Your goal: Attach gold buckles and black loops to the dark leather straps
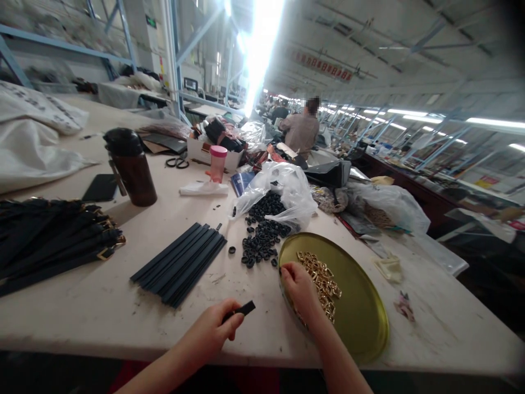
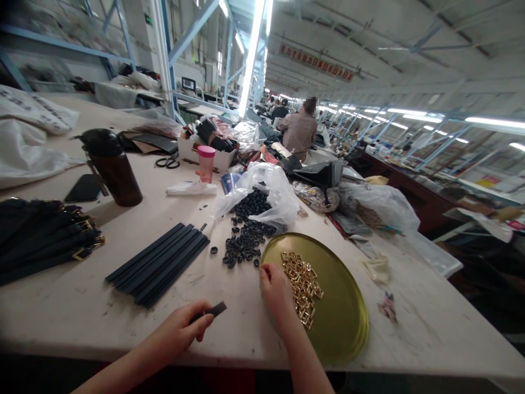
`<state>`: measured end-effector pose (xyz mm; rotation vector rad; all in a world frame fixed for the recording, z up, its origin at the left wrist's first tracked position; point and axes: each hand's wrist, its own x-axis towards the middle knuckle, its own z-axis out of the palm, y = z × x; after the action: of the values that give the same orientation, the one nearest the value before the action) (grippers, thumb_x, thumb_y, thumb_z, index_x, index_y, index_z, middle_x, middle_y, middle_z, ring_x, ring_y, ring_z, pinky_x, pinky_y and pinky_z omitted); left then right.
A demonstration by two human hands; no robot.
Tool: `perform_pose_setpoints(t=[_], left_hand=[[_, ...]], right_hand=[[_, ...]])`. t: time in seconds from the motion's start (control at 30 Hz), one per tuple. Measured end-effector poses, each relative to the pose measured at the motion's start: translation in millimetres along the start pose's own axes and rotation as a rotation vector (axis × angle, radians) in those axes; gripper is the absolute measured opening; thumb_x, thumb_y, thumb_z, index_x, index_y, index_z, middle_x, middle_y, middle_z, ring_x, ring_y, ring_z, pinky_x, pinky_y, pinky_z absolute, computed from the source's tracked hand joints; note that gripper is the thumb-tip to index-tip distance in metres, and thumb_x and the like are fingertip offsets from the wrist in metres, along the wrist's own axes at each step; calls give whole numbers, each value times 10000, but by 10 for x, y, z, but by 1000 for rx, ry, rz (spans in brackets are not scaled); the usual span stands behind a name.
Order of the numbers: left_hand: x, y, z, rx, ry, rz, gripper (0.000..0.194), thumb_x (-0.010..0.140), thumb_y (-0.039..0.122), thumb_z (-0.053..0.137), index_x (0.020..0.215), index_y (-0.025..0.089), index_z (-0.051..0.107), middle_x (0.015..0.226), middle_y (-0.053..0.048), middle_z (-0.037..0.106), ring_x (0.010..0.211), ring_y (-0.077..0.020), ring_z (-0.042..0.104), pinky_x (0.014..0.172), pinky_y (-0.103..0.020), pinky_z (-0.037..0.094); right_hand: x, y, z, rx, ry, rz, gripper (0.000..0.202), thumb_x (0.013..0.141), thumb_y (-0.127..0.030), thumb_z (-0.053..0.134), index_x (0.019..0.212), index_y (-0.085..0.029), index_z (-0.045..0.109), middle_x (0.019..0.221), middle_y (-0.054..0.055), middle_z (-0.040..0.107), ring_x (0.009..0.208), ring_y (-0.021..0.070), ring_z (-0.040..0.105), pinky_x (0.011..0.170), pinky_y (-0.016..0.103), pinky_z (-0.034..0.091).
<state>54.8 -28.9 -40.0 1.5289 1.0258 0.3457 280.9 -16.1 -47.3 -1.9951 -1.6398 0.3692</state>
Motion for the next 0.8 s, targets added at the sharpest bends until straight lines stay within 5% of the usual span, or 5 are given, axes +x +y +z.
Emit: perform_pose_setpoints(t=[0.2,0.63,0.8], left_hand=[[-3,-28,36,34,-20,-5,214,787,367,418,749,176,506,531,59,481,533,-124,455,540,-211,320],[-11,-31,-61,21,66,-5,240,791,392,422,715,176,492,518,64,454,530,-126,453,544,-216,327],[-1,-68,-42,7,69,-8,241,787,399,426,724,178,499,516,64,459,529,-131,465,550,-222,342]], right_hand=[[367,214,79,-205,-46,60,168,788,-188,461,730,-153,615,750,106,647,720,209,592,646,280,383],[118,228,-11,-238,-31,-42,268,845,-155,360,965,-138,599,951,114,619,880,203,571,768,282,390],[133,215,-93,-226,-133,-187,163,751,-105,501,795,-188,635,852,62,603,796,185,561,740,265,385]])
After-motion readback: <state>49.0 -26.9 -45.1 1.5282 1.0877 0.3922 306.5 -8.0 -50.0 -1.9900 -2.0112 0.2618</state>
